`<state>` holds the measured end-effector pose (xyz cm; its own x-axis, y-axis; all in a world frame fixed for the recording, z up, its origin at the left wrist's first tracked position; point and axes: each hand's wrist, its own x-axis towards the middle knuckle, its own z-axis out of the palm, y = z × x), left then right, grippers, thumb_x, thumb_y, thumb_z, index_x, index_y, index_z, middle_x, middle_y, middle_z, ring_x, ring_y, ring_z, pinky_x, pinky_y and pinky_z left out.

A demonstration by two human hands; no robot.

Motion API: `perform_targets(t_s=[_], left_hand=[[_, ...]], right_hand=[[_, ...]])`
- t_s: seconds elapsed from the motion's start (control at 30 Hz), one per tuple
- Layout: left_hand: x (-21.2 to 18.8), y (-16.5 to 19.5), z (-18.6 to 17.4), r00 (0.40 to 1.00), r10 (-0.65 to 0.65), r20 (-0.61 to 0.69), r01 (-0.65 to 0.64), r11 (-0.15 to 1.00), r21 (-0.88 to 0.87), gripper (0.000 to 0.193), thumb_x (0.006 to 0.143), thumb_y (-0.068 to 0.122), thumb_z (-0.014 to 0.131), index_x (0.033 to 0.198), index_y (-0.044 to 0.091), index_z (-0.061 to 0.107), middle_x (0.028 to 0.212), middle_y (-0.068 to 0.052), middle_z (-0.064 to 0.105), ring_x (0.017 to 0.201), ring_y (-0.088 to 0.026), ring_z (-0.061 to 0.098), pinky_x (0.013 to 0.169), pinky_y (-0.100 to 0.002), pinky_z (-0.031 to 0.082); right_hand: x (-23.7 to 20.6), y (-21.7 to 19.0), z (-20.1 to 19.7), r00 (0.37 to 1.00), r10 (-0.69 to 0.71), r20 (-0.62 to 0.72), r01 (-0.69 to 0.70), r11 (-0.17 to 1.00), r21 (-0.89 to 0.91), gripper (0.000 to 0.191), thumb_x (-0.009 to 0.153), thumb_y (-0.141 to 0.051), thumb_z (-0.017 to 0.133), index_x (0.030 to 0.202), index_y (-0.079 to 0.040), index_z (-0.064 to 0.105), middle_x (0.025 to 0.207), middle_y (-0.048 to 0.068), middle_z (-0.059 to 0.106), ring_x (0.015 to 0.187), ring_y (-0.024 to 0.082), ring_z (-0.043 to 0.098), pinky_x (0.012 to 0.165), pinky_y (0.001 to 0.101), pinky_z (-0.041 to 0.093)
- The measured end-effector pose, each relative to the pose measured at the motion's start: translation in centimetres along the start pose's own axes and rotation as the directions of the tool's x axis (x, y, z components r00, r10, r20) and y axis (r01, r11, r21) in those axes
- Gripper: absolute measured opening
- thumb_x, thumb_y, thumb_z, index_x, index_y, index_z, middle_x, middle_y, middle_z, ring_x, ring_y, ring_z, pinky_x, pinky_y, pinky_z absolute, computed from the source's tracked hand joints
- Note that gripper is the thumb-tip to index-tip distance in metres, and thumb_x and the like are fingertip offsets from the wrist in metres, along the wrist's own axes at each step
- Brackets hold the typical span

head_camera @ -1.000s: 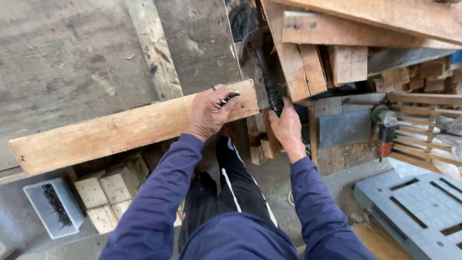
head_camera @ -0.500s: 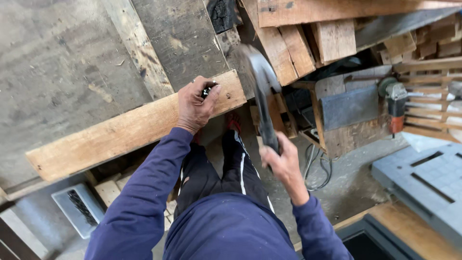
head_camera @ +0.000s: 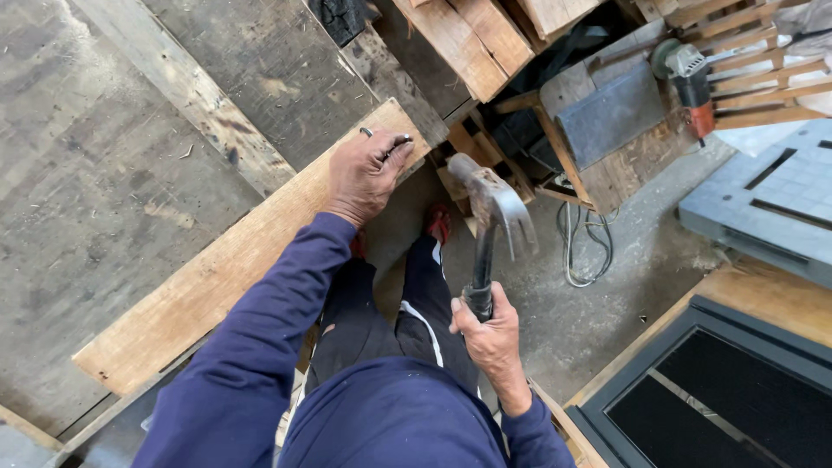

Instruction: The person repeatedly picks up wooden planks and smaller blocks, aligns them on a workbench, and hammers nails into the wood using a claw hammer. The person moves finished pieces aside and continues the process with new pieces.

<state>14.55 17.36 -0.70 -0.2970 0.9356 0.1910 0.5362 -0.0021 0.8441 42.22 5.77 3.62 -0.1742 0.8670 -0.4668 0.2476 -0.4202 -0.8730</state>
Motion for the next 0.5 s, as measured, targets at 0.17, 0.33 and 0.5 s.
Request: perform_targets(t_s=[0.17, 0.33, 0.5], left_hand=[[0.2, 0.3, -0.3, 0.998, -0.034, 0.058, 0.035, 0.999, -0.021, 0.013, 0.097, 0.022, 0.074, 0.102, 0.010, 0.076, 0.090, -0.012, 0.071, 0.080, -0.030, 0.069, 0.068, -0.039, 0.053], [0.1, 0.4, -0.4, 0.998, 0.015, 0.058, -0.016, 1.000, 0.025, 0.012, 0.097, 0.022, 0.074, 0.102, 0.012, 0.076, 0.089, -0.012, 0.070, 0.080, -0.032, 0.068, 0.068, -0.041, 0.052], [0.0, -0.1, -0.5, 0.996, 0.046, 0.081, -0.048, 0.999, 0.021, 0.011, 0.097, 0.022, 0.072, 0.102, 0.013, 0.075, 0.090, -0.011, 0.069, 0.082, -0.033, 0.068, 0.069, -0.042, 0.053]], right_hand=[[1.4, -2.8, -0.1, 0.998, -0.032, 0.049, 0.039, 0.989, -0.145, 0.017, 0.091, -0.012, 0.075, 0.092, -0.005, 0.060, 0.064, -0.002, 0.059, 0.051, 0.005, 0.055, 0.047, 0.0239, 0.046], [2.5, -5.2, -1.8, 0.960, -0.214, 0.179, 0.234, 0.967, -0.099, 0.024, 0.098, -0.027, 0.067, 0.103, -0.005, 0.059, 0.068, -0.003, 0.061, 0.055, 0.004, 0.056, 0.051, 0.0223, 0.047], [4.2, -6.3, -2.2, 0.968, -0.124, 0.216, 0.178, 0.951, -0.251, 0.029, 0.100, -0.032, 0.064, 0.103, -0.004, 0.057, 0.063, -0.003, 0.058, 0.052, 0.005, 0.055, 0.049, 0.0233, 0.047]])
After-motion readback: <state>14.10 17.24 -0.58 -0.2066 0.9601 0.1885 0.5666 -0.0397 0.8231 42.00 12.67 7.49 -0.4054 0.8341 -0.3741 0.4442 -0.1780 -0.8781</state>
